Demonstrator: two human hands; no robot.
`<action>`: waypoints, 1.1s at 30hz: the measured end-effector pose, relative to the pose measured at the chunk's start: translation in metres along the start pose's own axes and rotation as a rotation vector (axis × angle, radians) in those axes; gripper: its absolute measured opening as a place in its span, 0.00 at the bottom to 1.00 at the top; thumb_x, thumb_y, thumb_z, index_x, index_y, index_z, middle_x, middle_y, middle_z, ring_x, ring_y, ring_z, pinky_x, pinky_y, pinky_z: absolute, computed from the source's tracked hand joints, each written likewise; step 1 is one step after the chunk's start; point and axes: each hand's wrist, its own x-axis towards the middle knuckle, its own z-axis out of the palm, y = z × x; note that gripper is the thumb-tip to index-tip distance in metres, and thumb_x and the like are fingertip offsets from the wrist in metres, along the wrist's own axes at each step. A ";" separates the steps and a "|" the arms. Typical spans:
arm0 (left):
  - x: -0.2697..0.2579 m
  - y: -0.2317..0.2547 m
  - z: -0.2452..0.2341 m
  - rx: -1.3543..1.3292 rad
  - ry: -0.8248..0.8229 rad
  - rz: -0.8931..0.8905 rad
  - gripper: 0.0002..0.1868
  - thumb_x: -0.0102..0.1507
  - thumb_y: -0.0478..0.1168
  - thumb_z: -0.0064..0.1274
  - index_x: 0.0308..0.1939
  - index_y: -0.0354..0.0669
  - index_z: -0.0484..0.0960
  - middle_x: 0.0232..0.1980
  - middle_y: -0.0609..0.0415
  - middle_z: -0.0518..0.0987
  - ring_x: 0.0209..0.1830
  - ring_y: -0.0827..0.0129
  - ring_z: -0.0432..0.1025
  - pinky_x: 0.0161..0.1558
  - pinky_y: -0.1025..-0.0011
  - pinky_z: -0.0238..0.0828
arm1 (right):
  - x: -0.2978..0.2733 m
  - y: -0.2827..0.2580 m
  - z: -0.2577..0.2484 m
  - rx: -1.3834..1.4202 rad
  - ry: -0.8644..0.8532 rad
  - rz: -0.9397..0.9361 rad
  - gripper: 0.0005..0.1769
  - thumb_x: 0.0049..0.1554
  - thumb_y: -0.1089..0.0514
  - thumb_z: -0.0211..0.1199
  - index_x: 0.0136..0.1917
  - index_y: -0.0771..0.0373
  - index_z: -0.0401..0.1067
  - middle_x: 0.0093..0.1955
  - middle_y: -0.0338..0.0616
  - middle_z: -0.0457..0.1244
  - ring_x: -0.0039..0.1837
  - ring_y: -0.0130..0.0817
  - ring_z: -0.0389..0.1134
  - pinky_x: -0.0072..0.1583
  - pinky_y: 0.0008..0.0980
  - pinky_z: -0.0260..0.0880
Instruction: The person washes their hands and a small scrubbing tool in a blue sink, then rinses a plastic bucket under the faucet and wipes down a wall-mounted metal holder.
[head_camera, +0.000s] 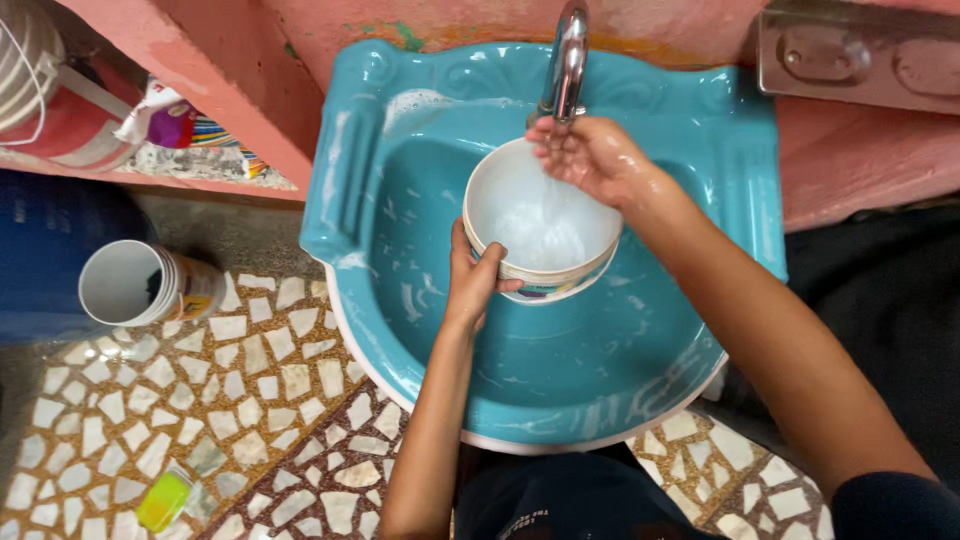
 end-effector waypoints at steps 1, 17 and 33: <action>-0.001 0.001 0.001 0.007 -0.001 -0.027 0.41 0.59 0.30 0.43 0.77 0.45 0.51 0.63 0.39 0.73 0.42 0.56 0.80 0.27 0.70 0.84 | 0.003 0.002 0.009 -0.004 -0.002 0.003 0.14 0.65 0.55 0.55 0.56 0.65 0.76 0.56 0.48 0.71 0.53 0.36 0.72 0.56 0.34 0.74; -0.010 -0.021 0.001 -0.132 0.047 0.076 0.41 0.60 0.30 0.47 0.77 0.45 0.51 0.64 0.42 0.72 0.42 0.61 0.80 0.28 0.68 0.85 | -0.119 0.031 0.022 -1.821 -0.505 -0.597 0.27 0.54 0.40 0.65 0.60 0.60 0.77 0.54 0.50 0.70 0.60 0.47 0.69 0.63 0.69 0.58; -0.006 0.006 0.011 0.129 0.054 0.050 0.35 0.61 0.44 0.55 0.71 0.43 0.62 0.57 0.42 0.79 0.28 0.61 0.79 0.23 0.71 0.80 | -0.150 0.007 -0.016 -2.129 -0.168 -0.844 0.22 0.39 0.41 0.76 0.40 0.55 0.74 0.38 0.35 0.66 0.50 0.38 0.69 0.70 0.55 0.64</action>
